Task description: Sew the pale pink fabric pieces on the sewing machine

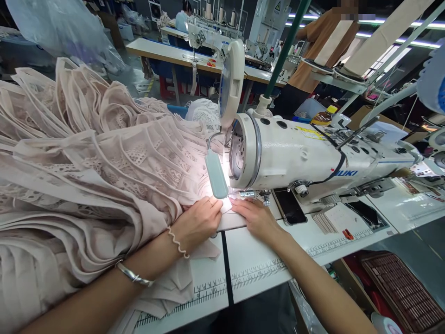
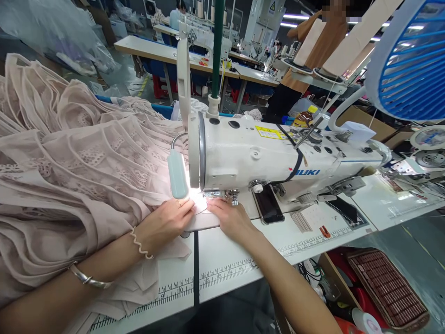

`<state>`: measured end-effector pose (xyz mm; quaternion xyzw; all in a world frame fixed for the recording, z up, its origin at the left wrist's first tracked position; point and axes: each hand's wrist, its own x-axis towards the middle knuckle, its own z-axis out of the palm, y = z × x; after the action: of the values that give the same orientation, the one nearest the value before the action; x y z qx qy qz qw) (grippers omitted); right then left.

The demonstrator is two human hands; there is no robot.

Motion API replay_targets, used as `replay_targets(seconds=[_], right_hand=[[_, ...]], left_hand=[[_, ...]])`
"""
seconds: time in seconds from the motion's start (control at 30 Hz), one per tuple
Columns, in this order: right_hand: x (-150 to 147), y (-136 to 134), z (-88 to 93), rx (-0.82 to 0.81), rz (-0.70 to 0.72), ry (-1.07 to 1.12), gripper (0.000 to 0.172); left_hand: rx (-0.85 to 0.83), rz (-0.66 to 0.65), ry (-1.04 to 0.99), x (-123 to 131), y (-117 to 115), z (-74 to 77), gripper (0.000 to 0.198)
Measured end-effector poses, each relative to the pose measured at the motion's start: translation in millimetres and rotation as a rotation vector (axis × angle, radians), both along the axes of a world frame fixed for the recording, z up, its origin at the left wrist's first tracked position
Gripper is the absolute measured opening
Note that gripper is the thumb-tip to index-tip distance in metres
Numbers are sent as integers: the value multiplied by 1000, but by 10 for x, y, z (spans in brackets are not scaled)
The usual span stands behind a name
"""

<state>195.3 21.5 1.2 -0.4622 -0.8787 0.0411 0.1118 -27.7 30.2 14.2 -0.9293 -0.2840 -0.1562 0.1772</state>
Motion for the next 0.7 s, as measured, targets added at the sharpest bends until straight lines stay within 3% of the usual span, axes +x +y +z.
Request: replay_targets(seconds=[0.17,0.43,0.57,0.7], right_hand=[[14,-12,6,39,-13,55,54],[26,-5,-32,126,-73,168,48],[26,-5,-22,142,-68,272,44],[17,-2,-4,109,-66,296,43]], left_hand=[[-200,66,37,-9,17,0,28],[-404,176,57,-31,63,46,48],[-546,172,-89,-41,126,37,31],[-607,162,-257,2,195,-73,22]])
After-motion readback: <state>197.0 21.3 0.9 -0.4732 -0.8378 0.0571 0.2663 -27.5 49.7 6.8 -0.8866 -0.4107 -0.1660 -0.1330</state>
